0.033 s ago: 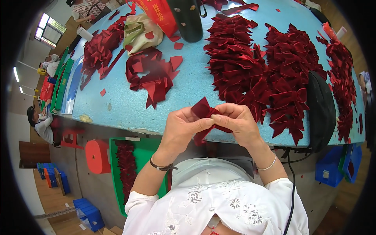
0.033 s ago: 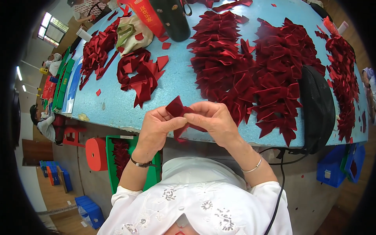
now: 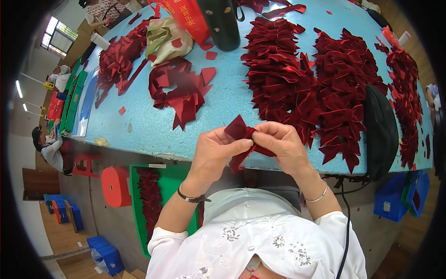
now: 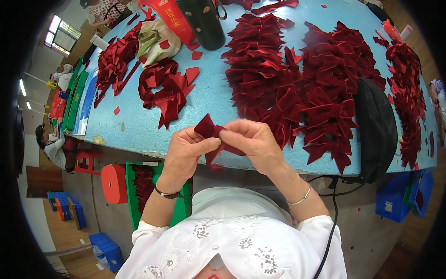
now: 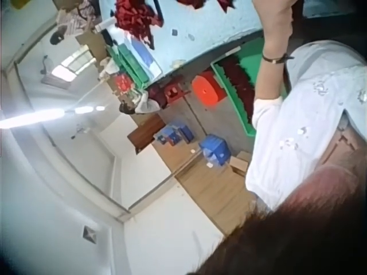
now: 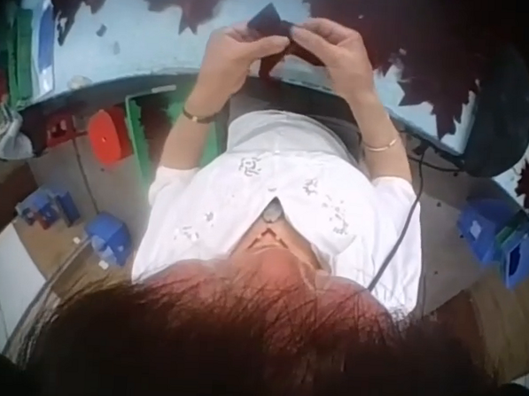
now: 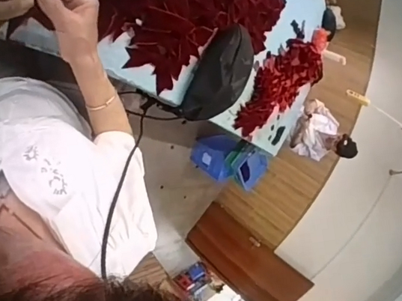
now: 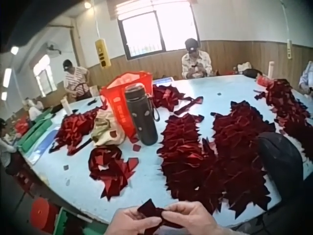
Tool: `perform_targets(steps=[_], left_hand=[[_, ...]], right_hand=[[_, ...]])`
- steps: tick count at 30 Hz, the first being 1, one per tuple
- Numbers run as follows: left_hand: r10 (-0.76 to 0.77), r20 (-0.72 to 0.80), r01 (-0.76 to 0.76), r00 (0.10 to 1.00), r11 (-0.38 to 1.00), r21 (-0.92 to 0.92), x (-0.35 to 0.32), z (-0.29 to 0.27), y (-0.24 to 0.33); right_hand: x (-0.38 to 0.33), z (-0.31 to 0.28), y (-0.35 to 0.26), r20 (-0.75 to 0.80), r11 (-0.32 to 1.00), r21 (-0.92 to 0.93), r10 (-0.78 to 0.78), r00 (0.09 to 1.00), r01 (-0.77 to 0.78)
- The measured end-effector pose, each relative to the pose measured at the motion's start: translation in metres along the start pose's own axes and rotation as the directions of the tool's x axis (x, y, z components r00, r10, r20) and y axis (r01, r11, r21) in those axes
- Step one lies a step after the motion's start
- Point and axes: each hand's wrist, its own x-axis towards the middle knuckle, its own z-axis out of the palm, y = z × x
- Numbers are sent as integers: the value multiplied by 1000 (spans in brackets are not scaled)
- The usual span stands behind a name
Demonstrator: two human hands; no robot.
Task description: Folding and assembling red fabric strips into decorative floral shapes at a factory workbench.
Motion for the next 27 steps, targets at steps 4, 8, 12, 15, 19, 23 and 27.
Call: perform_targets(steps=[4, 8, 12, 15, 19, 23, 27], left_hand=[[22, -73, -32, 997, 990, -137, 12, -1, -3], [65, -157, -92, 985, 981, -173, 20, -2, 6], [68, -185, -93, 980, 987, -132, 9, -10, 5], [52, -186, -85, 981, 981, -172, 12, -5, -6], [93, -123, -120, 988, 964, -238, 14, 6, -16], [109, -84, -129, 990, 948, -291, 9, -6, -23], [40, -29, -47, 999, 943, -331, 11, -21, -27]], right_hand=[[2, -18, -12, -110, 996, 21, -85, 990, 87], [-2, -21, -17, -54, 999, 11, -41, 998, 42], [-10, 6, -8, -115, 874, -415, -325, 939, 252], [-7, 5, -3, 155, 322, -783, -728, 668, 533], [-8, 8, 0, 211, 244, -796, -746, 631, 554], [-6, 32, -4, 191, 308, -738, -757, 624, 600], [-2, 54, -11, 95, 400, -707, -763, 639, 583]])
